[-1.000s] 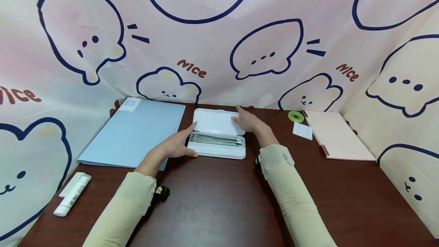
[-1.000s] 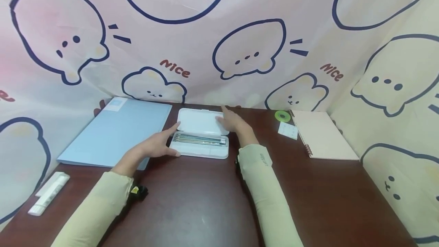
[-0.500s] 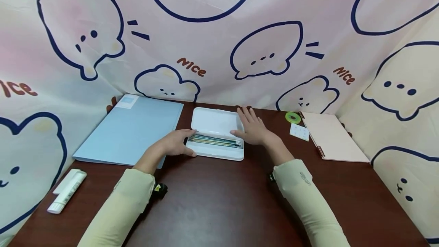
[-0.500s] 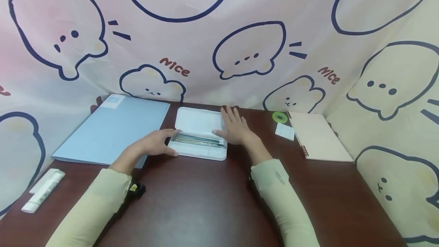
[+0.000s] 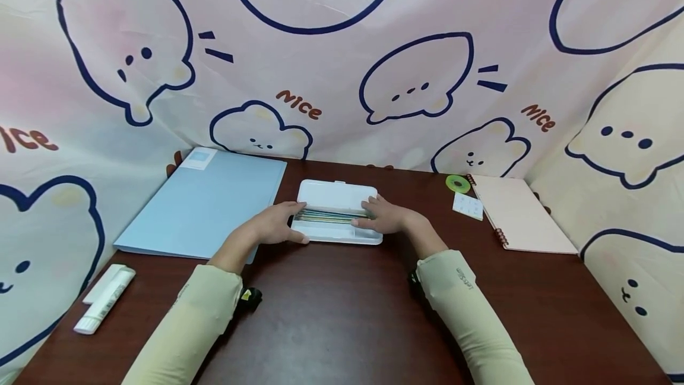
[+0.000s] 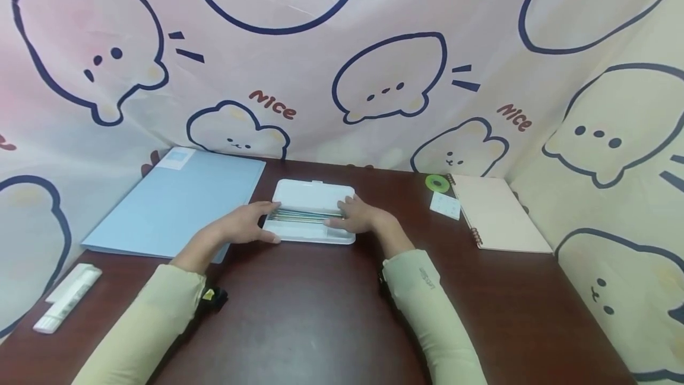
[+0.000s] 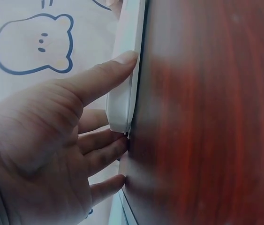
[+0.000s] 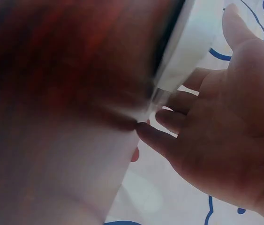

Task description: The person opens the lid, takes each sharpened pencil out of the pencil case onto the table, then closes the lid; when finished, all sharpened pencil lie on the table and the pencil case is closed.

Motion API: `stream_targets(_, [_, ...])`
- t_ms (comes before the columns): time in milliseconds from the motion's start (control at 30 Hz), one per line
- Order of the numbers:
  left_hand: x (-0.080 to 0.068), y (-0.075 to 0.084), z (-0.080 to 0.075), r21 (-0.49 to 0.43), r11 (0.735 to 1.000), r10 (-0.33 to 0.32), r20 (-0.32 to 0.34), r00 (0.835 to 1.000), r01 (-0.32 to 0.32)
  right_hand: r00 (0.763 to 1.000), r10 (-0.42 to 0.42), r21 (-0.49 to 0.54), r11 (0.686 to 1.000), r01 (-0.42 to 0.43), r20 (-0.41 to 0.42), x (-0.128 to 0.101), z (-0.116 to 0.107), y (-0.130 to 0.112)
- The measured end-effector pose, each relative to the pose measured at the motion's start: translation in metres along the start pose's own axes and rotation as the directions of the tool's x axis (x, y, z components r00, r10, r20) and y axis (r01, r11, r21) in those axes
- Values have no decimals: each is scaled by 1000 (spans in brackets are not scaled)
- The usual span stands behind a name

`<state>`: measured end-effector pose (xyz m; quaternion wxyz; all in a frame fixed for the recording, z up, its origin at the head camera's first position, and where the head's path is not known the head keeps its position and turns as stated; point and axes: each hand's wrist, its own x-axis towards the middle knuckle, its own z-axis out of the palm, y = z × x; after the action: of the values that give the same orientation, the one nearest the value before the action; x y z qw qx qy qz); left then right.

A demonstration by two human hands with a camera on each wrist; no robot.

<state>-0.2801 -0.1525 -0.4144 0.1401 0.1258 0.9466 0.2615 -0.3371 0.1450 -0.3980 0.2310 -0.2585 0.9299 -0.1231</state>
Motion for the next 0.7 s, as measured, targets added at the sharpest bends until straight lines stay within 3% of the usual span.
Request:
stream_targets(200, [-4,-1,-1,14,1000,4,-11,1000,-4,995,-23,19,999,25,-93,-12,3,-1])
stream_targets(433, [-2,-2,3,25,1000,-8,1,1000,7,967,-105,14,994,112,-232,-29,8,-2])
stream_targets(700, [0,-1,1,36,999,-10,-13,1000,11,961,-135,-30,991,132,-241,-31,8,-11])
